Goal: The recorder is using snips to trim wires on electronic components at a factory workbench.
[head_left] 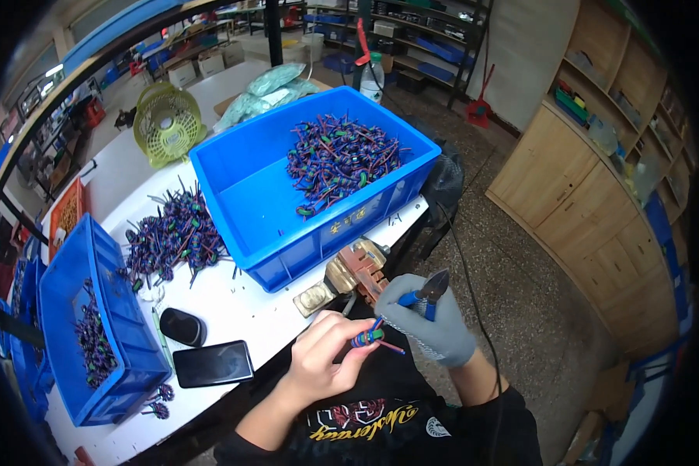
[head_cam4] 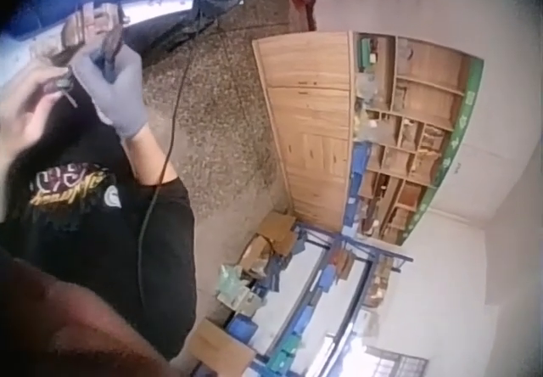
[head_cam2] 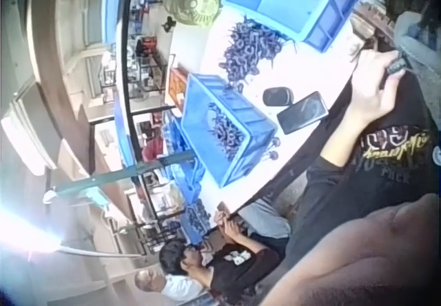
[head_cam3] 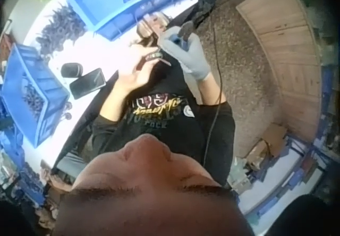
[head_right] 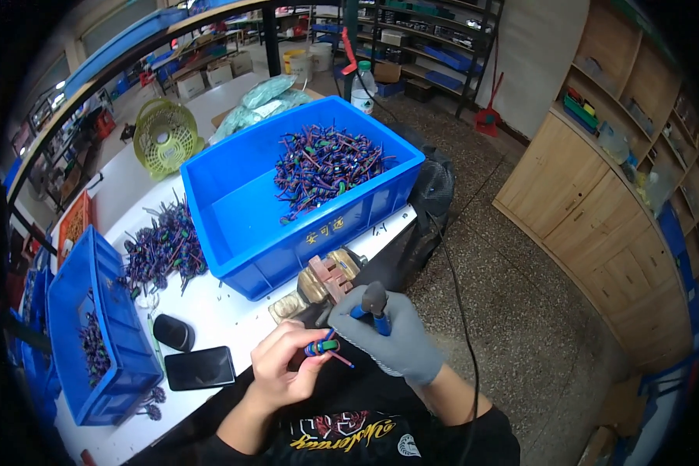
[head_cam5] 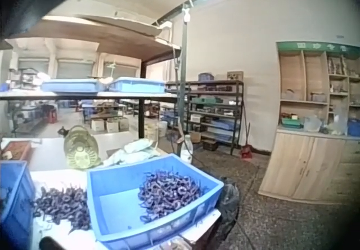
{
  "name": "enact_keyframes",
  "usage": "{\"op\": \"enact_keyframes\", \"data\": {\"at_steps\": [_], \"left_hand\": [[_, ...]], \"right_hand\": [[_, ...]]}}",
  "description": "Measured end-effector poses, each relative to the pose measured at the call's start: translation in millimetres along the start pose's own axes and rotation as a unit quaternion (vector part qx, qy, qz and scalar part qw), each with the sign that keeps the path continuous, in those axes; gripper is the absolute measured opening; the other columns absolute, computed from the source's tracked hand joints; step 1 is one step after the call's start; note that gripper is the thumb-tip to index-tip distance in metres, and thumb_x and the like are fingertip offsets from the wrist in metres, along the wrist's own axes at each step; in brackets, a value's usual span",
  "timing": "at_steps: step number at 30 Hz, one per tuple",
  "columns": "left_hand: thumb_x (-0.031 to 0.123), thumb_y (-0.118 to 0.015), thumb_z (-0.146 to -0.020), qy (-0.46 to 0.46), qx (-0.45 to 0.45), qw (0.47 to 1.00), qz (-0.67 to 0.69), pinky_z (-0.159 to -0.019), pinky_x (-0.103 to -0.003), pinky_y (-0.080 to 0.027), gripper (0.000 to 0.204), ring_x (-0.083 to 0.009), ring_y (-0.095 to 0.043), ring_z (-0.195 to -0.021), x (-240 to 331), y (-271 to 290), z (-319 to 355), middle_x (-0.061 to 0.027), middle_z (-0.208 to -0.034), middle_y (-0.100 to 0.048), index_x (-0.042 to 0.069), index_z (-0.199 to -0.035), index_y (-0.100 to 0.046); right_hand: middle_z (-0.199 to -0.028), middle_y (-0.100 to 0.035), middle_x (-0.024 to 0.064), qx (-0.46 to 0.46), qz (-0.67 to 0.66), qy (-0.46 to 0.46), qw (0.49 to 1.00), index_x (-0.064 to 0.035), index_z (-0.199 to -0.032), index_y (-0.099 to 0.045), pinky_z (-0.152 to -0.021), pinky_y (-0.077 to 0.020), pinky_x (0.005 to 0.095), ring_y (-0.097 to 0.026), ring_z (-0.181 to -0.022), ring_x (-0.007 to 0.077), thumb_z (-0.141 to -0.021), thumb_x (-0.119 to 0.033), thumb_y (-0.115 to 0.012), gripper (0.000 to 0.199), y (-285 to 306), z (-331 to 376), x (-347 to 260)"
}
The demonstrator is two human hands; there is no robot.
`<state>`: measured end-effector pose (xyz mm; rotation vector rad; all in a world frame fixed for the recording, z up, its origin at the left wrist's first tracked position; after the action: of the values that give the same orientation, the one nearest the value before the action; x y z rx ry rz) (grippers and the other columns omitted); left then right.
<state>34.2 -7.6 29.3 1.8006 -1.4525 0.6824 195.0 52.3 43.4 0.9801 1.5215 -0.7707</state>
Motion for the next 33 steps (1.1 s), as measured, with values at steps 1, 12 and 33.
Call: {"op": "enact_keyframes", "data": {"at_steps": [1, 12, 33], "left_hand": [[-0.001, -0.075, -0.085, -0.005, -0.034, 0.999, 0.007, -0.057, -0.026, -0.041, 0.022, -0.0150, -0.048, -0.061, -1, 2, -3, -0.0075, -0.082, -0.063, -0.003, -0.106, -0.071], [0.003, -0.073, -0.091, 0.123, -0.269, 0.935, 0.196, -0.054, -0.027, -0.034, 0.011, -0.0122, -0.040, -0.057, -5, 5, 12, -0.0043, -0.079, -0.060, 0.000, -0.102, -0.071], [0.001, -0.068, -0.085, 0.085, 0.369, 0.824, -0.422, -0.069, -0.028, -0.047, 0.026, -0.0176, -0.059, -0.076, 83, 264, 93, -0.0095, -0.094, -0.068, 0.001, -0.111, -0.070]], "right_hand": [[-0.092, -0.068, 0.0056, -0.042, 0.052, -0.011, 0.998, -0.0020, -0.094, -0.069, -0.075, -0.0488, 0.0265, -0.059, -0.077, 0.0132, -0.087, 0.003, -0.066, 0.009, 5, -1, -3], [-0.085, -0.070, 0.0045, -0.251, 0.139, -0.170, 0.943, -0.0039, -0.095, -0.072, -0.072, -0.0478, 0.0292, -0.058, -0.072, 0.0161, -0.082, 0.001, -0.073, 0.014, 2, 27, 12], [-0.095, -0.067, 0.0114, -0.172, -0.049, -0.209, 0.961, 0.0019, -0.106, -0.066, -0.084, -0.0465, 0.0284, -0.060, -0.085, 0.0202, -0.097, -0.010, -0.057, 0.017, -30, 70, 119]]}}
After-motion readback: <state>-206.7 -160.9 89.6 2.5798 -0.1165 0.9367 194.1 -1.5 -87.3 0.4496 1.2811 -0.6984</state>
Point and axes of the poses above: each hand's wrist, its own z-axis away from the middle knuckle, its own y-axis out of the back of the hand, x = y × z, the point moved 6 cm from there along -z, towards the middle knuckle
